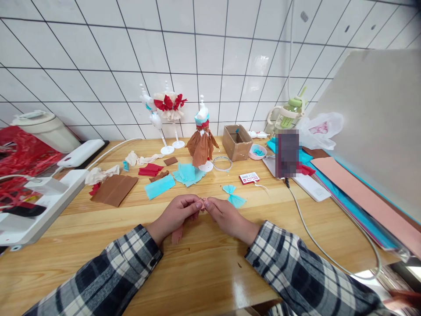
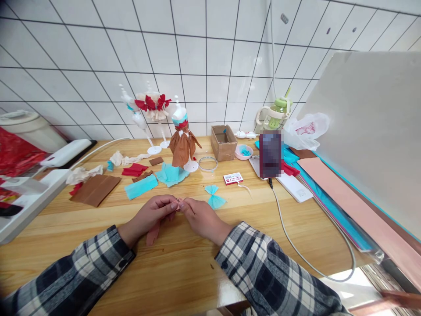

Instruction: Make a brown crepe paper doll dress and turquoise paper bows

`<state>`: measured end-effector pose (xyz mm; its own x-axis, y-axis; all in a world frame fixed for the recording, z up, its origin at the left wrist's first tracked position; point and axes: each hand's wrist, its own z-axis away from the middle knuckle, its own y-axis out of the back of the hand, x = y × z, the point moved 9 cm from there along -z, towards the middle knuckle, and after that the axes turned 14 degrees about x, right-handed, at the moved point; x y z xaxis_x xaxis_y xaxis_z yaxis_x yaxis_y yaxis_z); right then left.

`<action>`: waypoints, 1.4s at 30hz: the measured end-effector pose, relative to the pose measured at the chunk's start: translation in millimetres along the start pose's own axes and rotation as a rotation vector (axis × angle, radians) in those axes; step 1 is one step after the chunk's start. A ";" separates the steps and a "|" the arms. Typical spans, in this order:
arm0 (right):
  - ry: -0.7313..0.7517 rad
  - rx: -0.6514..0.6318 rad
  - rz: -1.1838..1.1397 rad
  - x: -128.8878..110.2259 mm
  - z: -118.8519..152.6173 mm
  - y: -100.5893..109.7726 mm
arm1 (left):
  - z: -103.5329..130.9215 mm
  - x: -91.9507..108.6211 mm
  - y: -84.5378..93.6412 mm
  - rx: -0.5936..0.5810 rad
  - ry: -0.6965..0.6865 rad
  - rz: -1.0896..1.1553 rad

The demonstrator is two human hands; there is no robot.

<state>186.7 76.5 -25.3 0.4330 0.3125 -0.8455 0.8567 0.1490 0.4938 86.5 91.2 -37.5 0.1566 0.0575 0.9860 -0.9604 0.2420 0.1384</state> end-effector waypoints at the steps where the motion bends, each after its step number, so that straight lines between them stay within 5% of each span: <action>1: -0.002 0.000 0.001 0.0 0.0 0.1 | 0.1 0.1 0.1 -0.001 -0.002 -0.003; 9: -0.012 0.013 0.041 3.0 -1.8 2.8 | 0.0 0.9 0.4 0.012 -0.006 -0.017; 15: -0.092 0.133 0.112 11.9 -6.1 23.5 | -4.9 7.7 24.5 0.271 -0.030 0.073; 19: -0.161 0.097 0.242 13.4 -3.6 26.0 | -2.8 20.6 32.8 0.325 -0.217 -0.201; 26: -0.218 0.169 0.360 20.0 -3.7 37.7 | 1.8 19.2 8.7 0.100 -0.325 -0.506; 32: -0.203 0.218 0.396 19.7 -5.5 43.9 | 0.5 13.3 5.1 0.078 -0.359 -0.618; 38: -0.162 0.166 0.471 12.9 -4.0 40.2 | -10.2 11.9 42.3 0.358 -0.211 -0.319; 42: -0.043 -0.004 0.465 7.3 -0.1 19.6 | -16.3 3.5 52.0 0.356 -0.059 -0.011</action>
<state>206.6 81.8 -21.8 0.7822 0.3075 -0.5419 0.5678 0.0062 0.8232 40.9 119.8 -28.4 0.1632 -0.0022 0.9866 -0.9806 -0.1105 0.1620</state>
